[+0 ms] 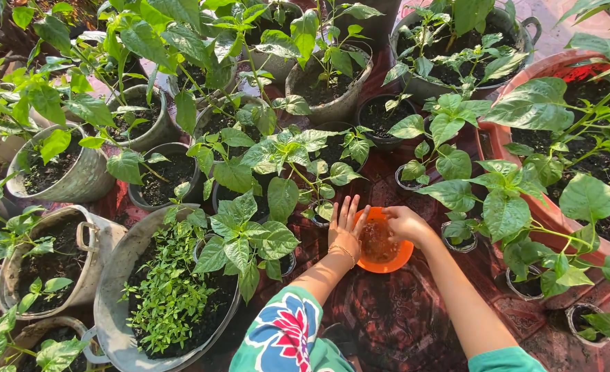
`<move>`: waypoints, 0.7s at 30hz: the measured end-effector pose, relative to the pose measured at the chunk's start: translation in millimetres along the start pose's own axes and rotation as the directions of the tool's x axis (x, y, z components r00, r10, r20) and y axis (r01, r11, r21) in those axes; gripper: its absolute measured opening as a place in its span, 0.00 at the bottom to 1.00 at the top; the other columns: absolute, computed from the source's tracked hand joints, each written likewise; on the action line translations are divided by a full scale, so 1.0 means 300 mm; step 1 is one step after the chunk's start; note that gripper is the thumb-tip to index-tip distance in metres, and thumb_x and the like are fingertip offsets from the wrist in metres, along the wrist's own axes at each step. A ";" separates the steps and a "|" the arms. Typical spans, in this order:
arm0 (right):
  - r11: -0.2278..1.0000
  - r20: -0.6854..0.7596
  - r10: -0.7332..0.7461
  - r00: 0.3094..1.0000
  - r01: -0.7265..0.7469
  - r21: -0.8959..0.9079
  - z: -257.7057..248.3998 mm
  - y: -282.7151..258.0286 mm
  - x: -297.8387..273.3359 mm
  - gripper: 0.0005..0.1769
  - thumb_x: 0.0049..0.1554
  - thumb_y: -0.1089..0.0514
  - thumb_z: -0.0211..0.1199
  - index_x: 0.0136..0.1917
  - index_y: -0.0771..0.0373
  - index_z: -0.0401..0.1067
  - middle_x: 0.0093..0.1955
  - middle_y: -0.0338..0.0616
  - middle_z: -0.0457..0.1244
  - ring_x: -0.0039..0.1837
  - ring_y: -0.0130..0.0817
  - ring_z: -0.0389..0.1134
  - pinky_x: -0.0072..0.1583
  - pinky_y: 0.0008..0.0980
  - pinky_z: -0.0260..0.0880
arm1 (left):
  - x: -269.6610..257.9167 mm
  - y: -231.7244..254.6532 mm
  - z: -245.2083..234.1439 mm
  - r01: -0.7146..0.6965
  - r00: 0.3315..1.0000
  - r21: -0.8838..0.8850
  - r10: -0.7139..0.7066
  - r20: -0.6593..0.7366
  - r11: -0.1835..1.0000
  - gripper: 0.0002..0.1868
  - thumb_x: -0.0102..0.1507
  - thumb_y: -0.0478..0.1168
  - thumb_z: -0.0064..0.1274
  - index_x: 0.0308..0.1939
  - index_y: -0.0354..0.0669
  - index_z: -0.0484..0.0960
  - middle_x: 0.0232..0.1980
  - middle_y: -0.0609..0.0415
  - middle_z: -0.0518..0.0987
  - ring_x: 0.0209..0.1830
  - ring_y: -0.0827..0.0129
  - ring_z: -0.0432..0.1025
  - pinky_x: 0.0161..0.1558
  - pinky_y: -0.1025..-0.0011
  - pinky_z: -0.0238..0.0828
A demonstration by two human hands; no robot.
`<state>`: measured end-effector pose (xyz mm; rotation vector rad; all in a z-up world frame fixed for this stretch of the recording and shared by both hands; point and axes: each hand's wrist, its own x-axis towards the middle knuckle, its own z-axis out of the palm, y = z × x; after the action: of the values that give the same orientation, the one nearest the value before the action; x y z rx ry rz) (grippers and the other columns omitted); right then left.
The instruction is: Tending to various potted plants, including weeding and moving soil.
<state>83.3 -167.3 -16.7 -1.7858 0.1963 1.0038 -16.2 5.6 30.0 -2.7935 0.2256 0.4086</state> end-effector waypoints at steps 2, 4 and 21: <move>0.968 -0.205 -0.214 0.955 0.180 -0.173 0.028 -0.057 -0.093 0.28 0.57 0.54 0.57 0.70 0.62 0.68 0.63 0.49 0.69 0.61 0.47 0.75 0.55 0.48 0.78 | -0.012 -0.006 -0.044 0.025 0.999 0.026 -0.024 -0.036 0.999 0.52 0.68 0.58 0.44 0.83 0.54 0.25 0.85 0.44 0.21 0.84 0.47 0.18 0.76 0.43 0.15; 0.941 -0.301 -0.223 0.927 0.124 -0.316 0.069 -0.138 -0.231 0.26 0.65 0.47 0.52 0.70 0.61 0.72 0.59 0.54 0.71 0.59 0.52 0.75 0.59 0.50 0.76 | -0.024 -0.014 -0.071 0.027 0.998 0.029 -0.026 -0.052 0.999 0.53 0.68 0.58 0.45 0.83 0.54 0.24 0.85 0.44 0.22 0.84 0.46 0.18 0.75 0.43 0.15; -0.008 -0.084 -0.411 0.908 -0.096 -0.995 0.194 0.347 0.069 0.36 0.64 0.29 0.37 0.82 0.30 0.38 0.89 0.48 0.20 0.86 0.56 0.15 0.65 0.84 0.15 | 0.089 0.099 0.120 -0.083 0.958 0.001 0.080 -0.276 0.997 0.18 0.65 0.49 0.50 0.54 0.50 0.87 0.68 0.48 0.75 0.76 0.48 0.60 0.72 0.38 0.49</move>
<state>7.8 -159.5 -110.9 -3.2832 -0.7921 0.5081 -5.9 -13.6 -19.1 -2.8520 0.4031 0.0345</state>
